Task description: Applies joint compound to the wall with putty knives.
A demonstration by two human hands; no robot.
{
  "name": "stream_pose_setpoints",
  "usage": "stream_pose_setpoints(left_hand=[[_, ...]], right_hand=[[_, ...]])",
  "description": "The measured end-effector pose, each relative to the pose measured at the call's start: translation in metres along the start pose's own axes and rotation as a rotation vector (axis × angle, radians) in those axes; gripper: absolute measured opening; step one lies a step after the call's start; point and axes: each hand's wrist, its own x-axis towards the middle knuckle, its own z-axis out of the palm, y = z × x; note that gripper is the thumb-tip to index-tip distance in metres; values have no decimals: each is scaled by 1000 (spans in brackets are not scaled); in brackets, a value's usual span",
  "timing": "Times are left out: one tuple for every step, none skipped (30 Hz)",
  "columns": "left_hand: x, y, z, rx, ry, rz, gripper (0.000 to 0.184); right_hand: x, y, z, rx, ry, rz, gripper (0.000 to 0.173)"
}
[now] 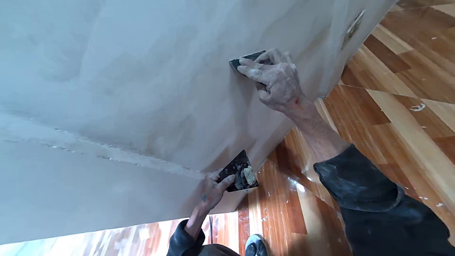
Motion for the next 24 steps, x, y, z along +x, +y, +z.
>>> stream_pose_setpoints(left_hand=[[2,0,1,-2,-6,4,12],[4,0,3,-5,-12,16,12],[6,-1,4,-12,-21,26,12],[8,-1,6,-21,-28,38,11],[9,0,8,-27,-29,44,11],[10,3,10,-32,-27,43,11],[10,4,12,-48,-21,42,12],[10,6,14,-80,-6,35,12],[10,7,17,-130,16,27,13],[9,10,21,-203,46,17,15],[8,15,26,-296,78,2,16],[7,22,32,-388,110,-8,17],[6,29,37,-462,139,-9,17],[5,36,41,-517,166,-3,18],[4,43,44,-560,191,2,18],[5,48,47,-596,221,5,18],[6,54,50,-620,253,7,17],[6,57,53,-642,282,5,16],[7,60,55,-662,306,3,16],[7,62,56,-678,322,7,17],[6,63,57,-688,330,16,17],[5,64,58,-695,333,28,16],[4,64,58,-698,334,38,16],[2,64,57,-697,338,40,16]], right_hand=[[-8,-11,-11,-2,-81,2,47],[-14,-15,-16,-18,-125,-7,48],[-19,-15,-15,-30,-140,-27,48],[-23,-12,-13,-42,-148,-48,48],[-28,-7,-9,-57,-152,-71,49],[-31,2,-2,-69,-133,-108,49],[-34,15,7,-85,-87,-159,50],[-38,20,6,-78,-102,-178,49],[-43,20,-1,-83,-123,-182,47],[-50,18,-10,-80,-142,-161,43],[-62,14,-17,-37,-145,-112,40],[-73,13,-16,67,-112,-49,38],[-79,8,-16,239,-91,42,36],[-83,1,-15,442,-99,146,34],[-85,-8,-13,627,-138,262,31],[-87,-18,-13,758,-188,373,30],[-90,-30,-15,839,-239,443,31],[-95,-41,-17,878,-277,470,33],[-102,-50,-18,891,-293,459,35],[-108,-56,-18,890,-287,431,37],[-113,-60,-19,873,-275,403,38],[-118,-62,-21,845,-279,383,39],[-121,-64,-22,817,-295,370,40],[-123,-66,-23,792,-321,362,41]])
